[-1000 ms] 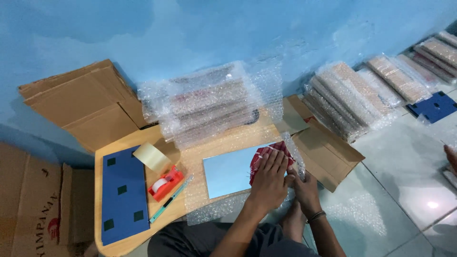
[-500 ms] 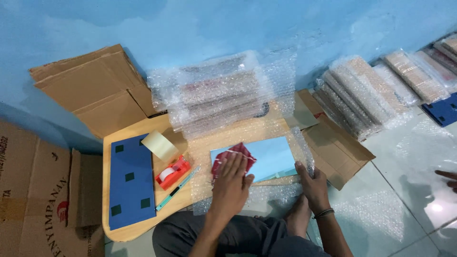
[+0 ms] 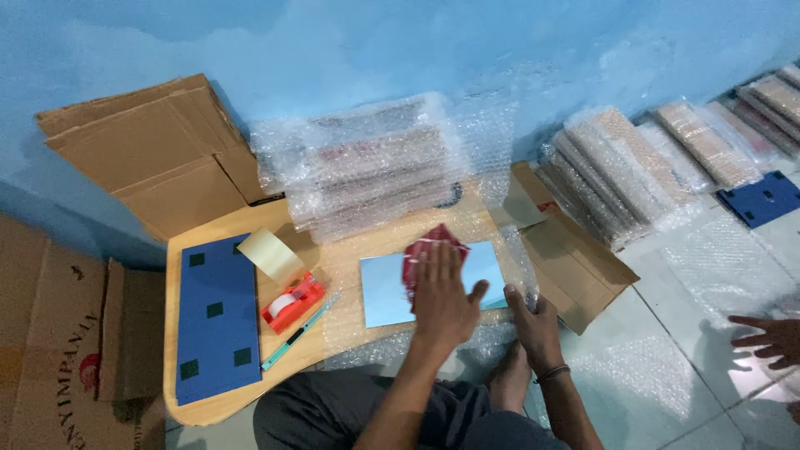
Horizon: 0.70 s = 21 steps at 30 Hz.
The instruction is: Cleaning a blue rectangular object with a cloth and then wrapping it in bubble wrap and securing it with tape.
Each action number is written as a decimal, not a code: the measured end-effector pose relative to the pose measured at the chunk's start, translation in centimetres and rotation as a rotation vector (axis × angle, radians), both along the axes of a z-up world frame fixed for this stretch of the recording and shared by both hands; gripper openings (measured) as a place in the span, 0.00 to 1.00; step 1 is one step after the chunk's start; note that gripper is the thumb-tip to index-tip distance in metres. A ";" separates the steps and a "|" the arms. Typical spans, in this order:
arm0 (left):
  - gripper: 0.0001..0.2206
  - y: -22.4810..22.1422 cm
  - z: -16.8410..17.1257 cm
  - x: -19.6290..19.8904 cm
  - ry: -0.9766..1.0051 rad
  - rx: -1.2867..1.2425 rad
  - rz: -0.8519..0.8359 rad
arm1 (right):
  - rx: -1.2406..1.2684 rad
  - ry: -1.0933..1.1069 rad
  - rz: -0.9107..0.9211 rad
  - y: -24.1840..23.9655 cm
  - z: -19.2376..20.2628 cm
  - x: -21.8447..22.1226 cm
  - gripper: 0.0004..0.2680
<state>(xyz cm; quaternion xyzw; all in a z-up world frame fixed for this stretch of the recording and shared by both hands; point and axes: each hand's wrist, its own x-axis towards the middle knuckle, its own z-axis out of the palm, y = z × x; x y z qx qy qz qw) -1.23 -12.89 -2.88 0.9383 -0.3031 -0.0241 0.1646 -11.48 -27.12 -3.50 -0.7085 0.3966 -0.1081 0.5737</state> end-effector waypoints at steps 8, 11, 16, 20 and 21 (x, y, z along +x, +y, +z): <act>0.35 -1.7 2.3 -4.6 -0.074 -0.329 -0.264 | 0.070 -0.098 0.010 0.2 0.4 -0.2 0.14; 0.34 0.4 2.2 -4.9 -0.039 -0.345 -0.324 | 0.064 -0.117 -0.013 -0.2 -1.1 -0.5 0.12; 0.34 4.9 2.6 -4.6 0.002 -0.224 -0.279 | 0.029 -0.104 -0.006 0.4 0.5 -0.2 0.13; 0.31 8.1 -0.2 -3.0 -0.228 0.056 -0.092 | -0.031 -0.016 0.007 0.5 0.9 -0.1 0.16; 0.30 8.8 -1.5 -2.6 -0.600 0.117 -0.006 | -0.054 -0.026 0.013 0.5 0.8 -0.2 0.16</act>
